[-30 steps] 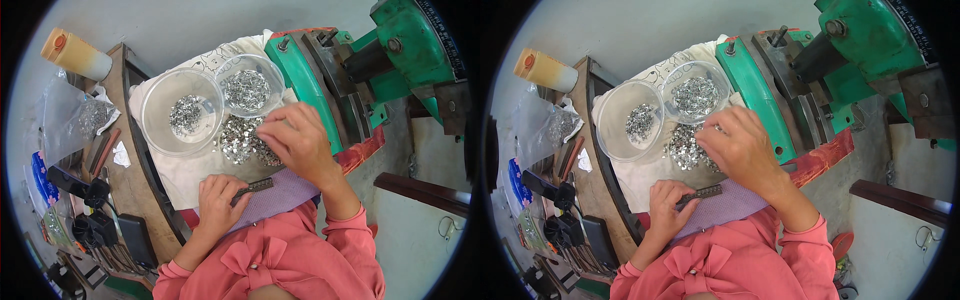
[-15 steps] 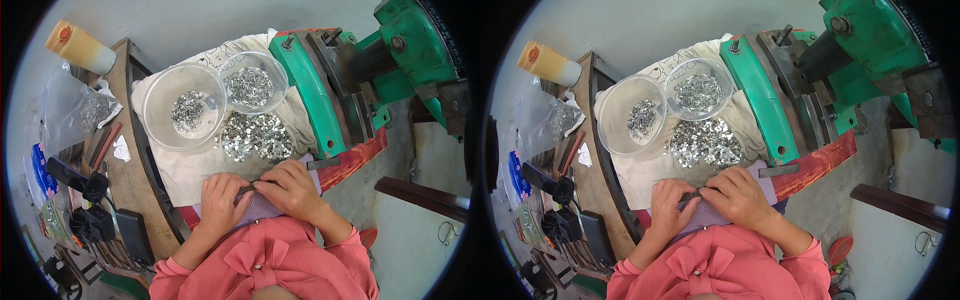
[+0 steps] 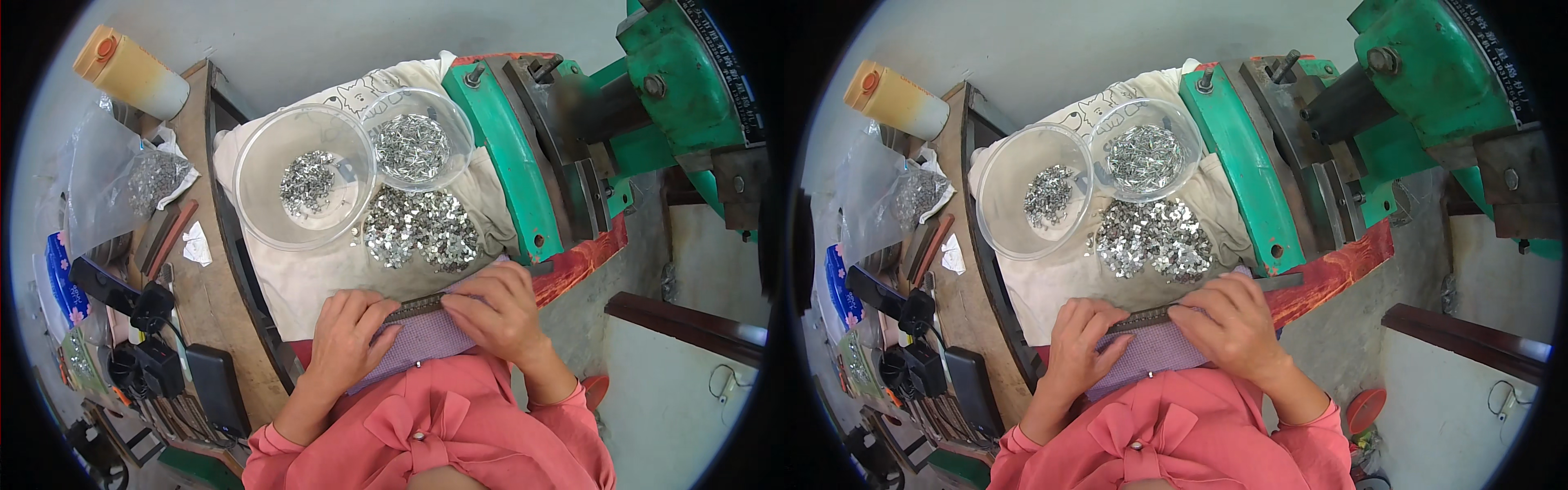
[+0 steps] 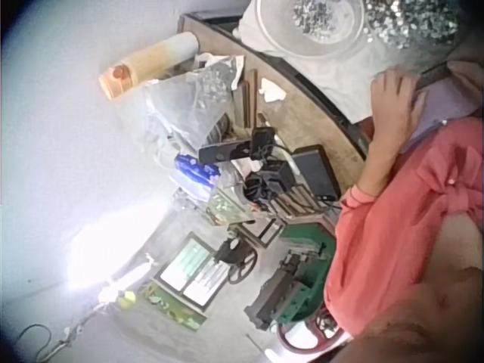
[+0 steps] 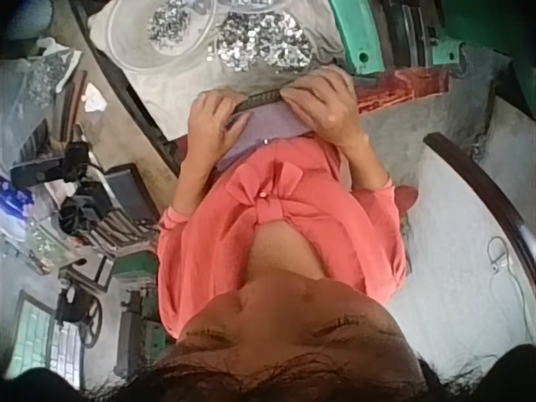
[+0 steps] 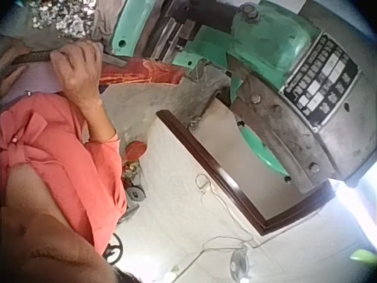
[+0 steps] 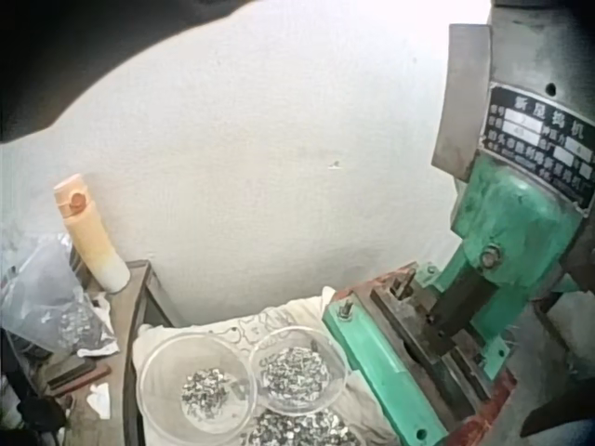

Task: The person assembles small metal components by hand, placing them into a purple grid-like tray. They then transfer the tray to a green industrial press machine, operate the lever to process the parts, and return the tray to the table to continue the assembly cycle.

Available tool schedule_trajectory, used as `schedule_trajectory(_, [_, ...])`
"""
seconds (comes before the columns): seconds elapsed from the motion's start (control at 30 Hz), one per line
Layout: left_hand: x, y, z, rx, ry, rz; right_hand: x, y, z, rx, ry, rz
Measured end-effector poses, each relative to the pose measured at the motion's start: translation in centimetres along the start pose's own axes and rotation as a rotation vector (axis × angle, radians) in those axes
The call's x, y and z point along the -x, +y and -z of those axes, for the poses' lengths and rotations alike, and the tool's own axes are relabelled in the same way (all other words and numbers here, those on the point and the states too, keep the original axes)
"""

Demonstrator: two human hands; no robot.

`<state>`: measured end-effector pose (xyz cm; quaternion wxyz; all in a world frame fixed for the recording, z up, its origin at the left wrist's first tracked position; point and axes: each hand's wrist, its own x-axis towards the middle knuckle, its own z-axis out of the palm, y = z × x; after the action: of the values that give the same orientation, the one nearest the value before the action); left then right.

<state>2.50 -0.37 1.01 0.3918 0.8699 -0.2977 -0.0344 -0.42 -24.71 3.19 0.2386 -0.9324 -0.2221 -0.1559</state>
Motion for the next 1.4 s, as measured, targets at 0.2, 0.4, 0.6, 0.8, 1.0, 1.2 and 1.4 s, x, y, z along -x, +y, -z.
schedule_trajectory(0.2, [0.1,-0.2,0.4,0.024,-0.006,0.033,2.1,0.4,-0.5,0.025,0.006,-0.035])
schedule_trajectory(0.4, [0.1,-0.5,1.3,0.069,-0.008,0.083,1.6,0.7,-0.5,0.059,-0.038,0.004])
schedule_trajectory(0.6, [0.1,-0.5,1.6,0.053,-0.005,0.065,-2.7,1.3,0.8,0.054,0.075,-0.035])
schedule_trajectory(0.8, [-0.1,-0.6,1.3,0.094,0.024,0.079,-9.4,3.8,1.1,-0.015,0.113,-0.176])
schedule_trajectory(1.0, [0.1,-0.8,1.1,0.094,0.044,0.070,-13.6,6.7,-1.8,-0.008,-0.091,-0.170])
schedule_trajectory(1.2, [0.2,-0.7,1.0,0.082,0.060,0.060,-15.4,6.8,-3.6,0.011,-0.266,-0.145])
schedule_trajectory(1.4, [0.2,-0.1,0.8,0.100,0.084,0.034,-16.6,7.4,-5.1,0.035,-0.298,-0.121])
